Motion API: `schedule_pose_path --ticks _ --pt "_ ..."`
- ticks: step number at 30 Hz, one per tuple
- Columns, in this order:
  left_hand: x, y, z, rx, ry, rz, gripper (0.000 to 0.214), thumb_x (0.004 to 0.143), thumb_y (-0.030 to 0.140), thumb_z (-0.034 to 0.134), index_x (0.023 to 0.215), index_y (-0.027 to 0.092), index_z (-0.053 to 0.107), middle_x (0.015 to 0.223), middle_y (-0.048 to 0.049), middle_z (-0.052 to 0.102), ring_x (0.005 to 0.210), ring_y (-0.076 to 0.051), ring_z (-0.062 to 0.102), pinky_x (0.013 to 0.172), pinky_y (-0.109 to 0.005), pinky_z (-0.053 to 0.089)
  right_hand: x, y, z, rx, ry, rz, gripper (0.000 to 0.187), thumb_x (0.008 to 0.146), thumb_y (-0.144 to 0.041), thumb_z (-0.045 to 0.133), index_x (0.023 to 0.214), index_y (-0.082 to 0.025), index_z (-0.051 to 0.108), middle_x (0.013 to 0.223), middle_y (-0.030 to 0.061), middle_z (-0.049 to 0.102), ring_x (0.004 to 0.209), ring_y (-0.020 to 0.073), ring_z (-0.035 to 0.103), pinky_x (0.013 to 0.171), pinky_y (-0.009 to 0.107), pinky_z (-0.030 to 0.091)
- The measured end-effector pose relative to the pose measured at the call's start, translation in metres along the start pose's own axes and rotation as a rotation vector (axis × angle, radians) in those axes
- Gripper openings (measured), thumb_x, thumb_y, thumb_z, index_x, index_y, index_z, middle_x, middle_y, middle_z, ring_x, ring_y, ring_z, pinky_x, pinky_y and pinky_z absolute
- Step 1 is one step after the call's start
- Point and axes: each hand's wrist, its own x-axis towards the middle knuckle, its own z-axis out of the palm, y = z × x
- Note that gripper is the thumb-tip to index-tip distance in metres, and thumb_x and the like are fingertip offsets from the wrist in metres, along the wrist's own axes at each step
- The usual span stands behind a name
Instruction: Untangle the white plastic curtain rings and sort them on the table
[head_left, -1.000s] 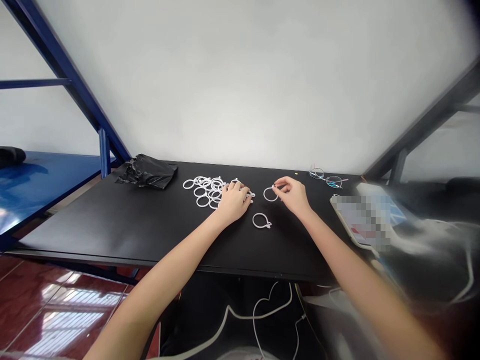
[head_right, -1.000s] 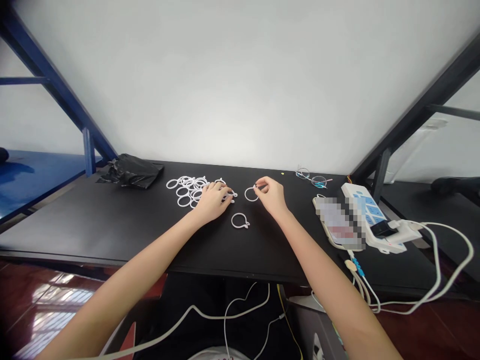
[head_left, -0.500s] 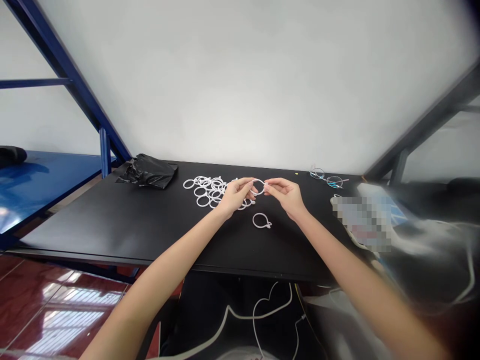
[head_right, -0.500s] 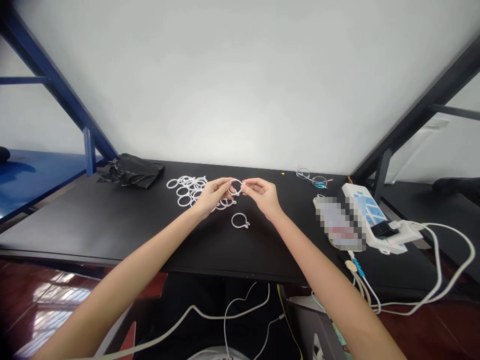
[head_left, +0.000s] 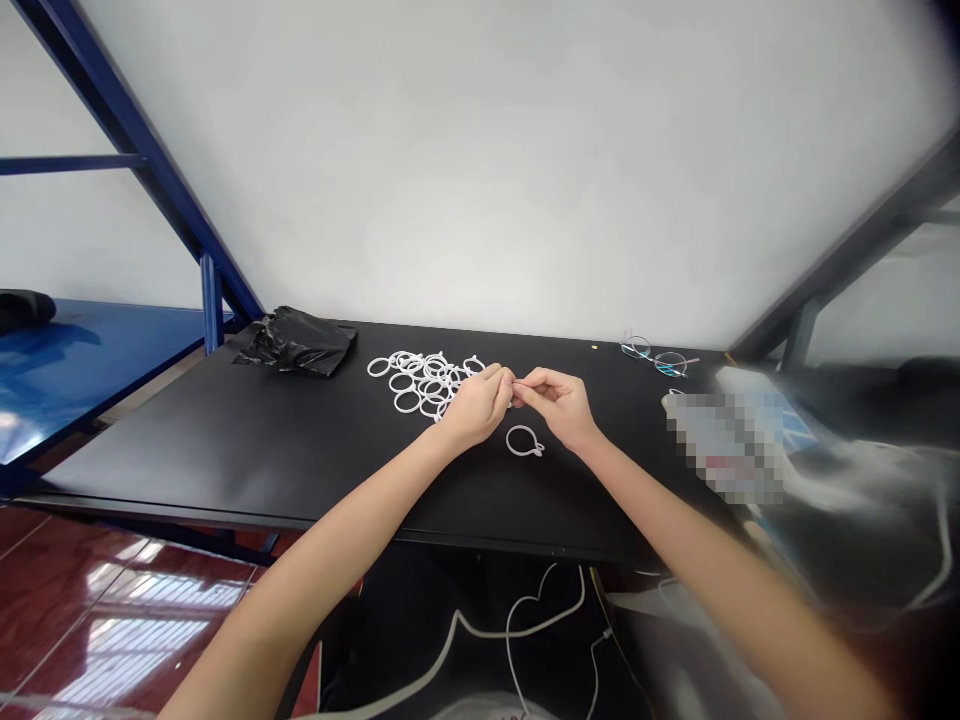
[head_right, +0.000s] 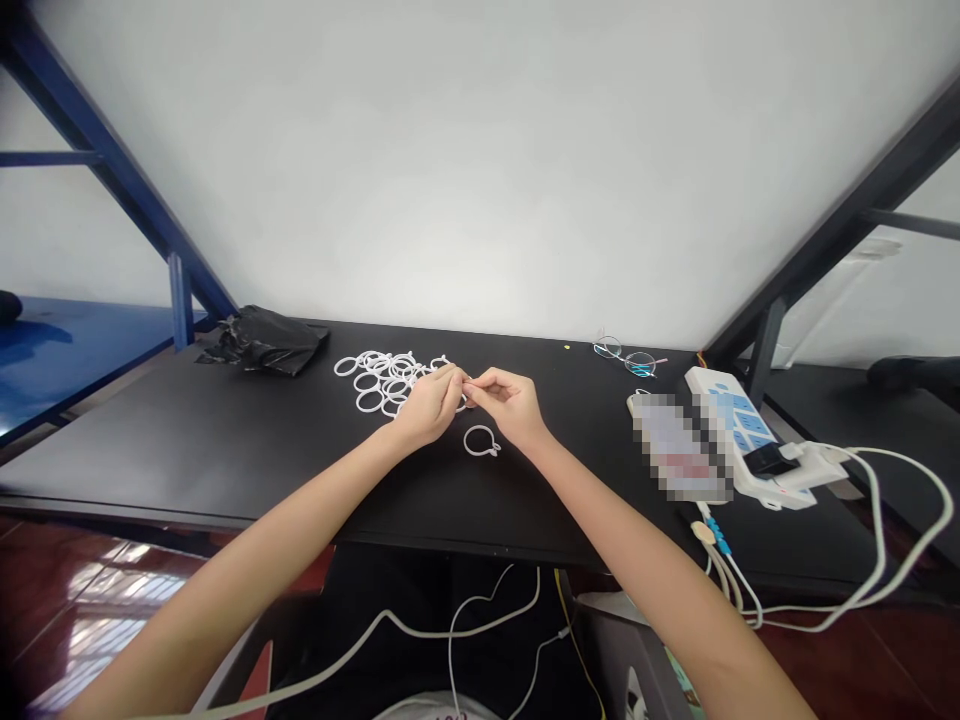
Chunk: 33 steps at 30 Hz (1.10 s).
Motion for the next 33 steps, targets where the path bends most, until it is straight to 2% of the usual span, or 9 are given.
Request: schedule_pose_path --ticks 4,7,10,13,17,22,28,31,33 --pt "0.001 0.001 0.000 0.066 0.000 -0.011 0.040 0.102 0.028 0.025 0.076 0.019 0.052 0.075 -0.0039 0.055 0.066 -0.015 0.052 0.066 -0.028 0.042 0.004 -0.003 -0.009 -0.035 -0.053 0.060 0.035 0.069 -0.051 0.078 0.078 -0.019 0.070 0.074 0.0030 0.070 0.068 0.0178 0.068 0.072 0.037 0.058" --pt "0.004 -0.002 -0.001 0.147 0.026 -0.061 0.036 0.102 0.029 0.028 0.080 0.019 0.055 0.078 -0.0048 0.058 0.071 -0.017 0.053 0.067 -0.029 0.041 0.008 -0.001 -0.023 -0.101 -0.178 0.154 0.038 0.066 -0.049 0.081 0.084 -0.017 0.070 0.074 0.0032 0.071 0.063 0.0154 0.066 0.063 0.033 0.057" --pt "0.005 -0.009 -0.001 0.228 0.023 -0.093 0.035 0.101 0.031 0.033 0.080 0.019 0.057 0.077 -0.0062 0.061 0.077 -0.020 0.054 0.072 -0.032 0.041 0.010 0.003 -0.034 -0.206 -0.356 0.256 0.036 0.059 -0.043 0.086 0.074 -0.015 0.069 0.059 0.0004 0.066 0.049 0.0114 0.058 0.047 0.025 0.047" --pt "0.006 -0.017 0.001 0.284 -0.018 -0.096 0.032 0.099 0.035 0.042 0.080 0.018 0.060 0.079 -0.0073 0.066 0.079 -0.022 0.055 0.076 -0.035 0.042 0.008 0.008 -0.037 -0.307 -0.462 0.310 0.032 0.058 -0.040 0.085 0.066 -0.015 0.067 0.049 -0.0023 0.060 0.044 0.0097 0.053 0.043 0.021 0.038" --pt "0.003 -0.025 0.007 0.348 -0.061 -0.106 0.024 0.093 0.039 0.056 0.085 0.017 0.063 0.086 -0.0093 0.069 0.089 -0.026 0.057 0.079 -0.038 0.041 0.007 0.009 -0.036 -0.386 -0.473 0.321 0.027 0.063 -0.038 0.081 0.069 -0.016 0.065 0.052 -0.0030 0.061 0.046 0.0093 0.053 0.045 0.020 0.038" --pt "0.000 -0.031 0.011 0.409 -0.097 -0.111 0.023 0.090 0.038 0.060 0.090 0.016 0.065 0.091 -0.0107 0.068 0.093 -0.028 0.056 0.083 -0.041 0.040 0.010 0.010 -0.043 -0.441 -0.423 0.358 0.025 0.068 -0.036 0.078 0.075 -0.018 0.062 0.053 -0.0037 0.062 0.040 0.0098 0.052 0.039 0.021 0.040" --pt "0.001 -0.019 0.005 0.441 -0.099 -0.059 0.026 0.098 0.036 0.046 0.097 0.016 0.063 0.101 -0.0112 0.065 0.099 -0.027 0.054 0.089 -0.042 0.038 0.014 0.015 -0.053 -0.420 -0.415 0.419 0.024 0.068 -0.034 0.080 0.067 -0.017 0.063 0.053 0.0004 0.063 0.041 0.0112 0.054 0.035 0.022 0.043" --pt "0.003 -0.006 0.001 0.420 -0.131 0.056 0.030 0.101 0.037 0.038 0.106 0.017 0.060 0.104 -0.0099 0.065 0.099 -0.025 0.055 0.092 -0.040 0.037 0.015 0.011 -0.052 -0.344 -0.399 0.416 0.027 0.070 -0.038 0.079 0.071 -0.016 0.063 0.053 -0.0009 0.061 0.045 0.0110 0.055 0.037 0.021 0.046" --pt "0.003 0.001 0.001 0.389 -0.175 0.153 0.032 0.100 0.041 0.039 0.103 0.016 0.059 0.100 -0.0095 0.064 0.094 -0.024 0.055 0.088 -0.038 0.039 0.014 0.006 -0.048 -0.269 -0.401 0.408 0.030 0.071 -0.041 0.079 0.074 -0.016 0.063 0.056 -0.0020 0.060 0.049 0.0106 0.056 0.041 0.022 0.049"
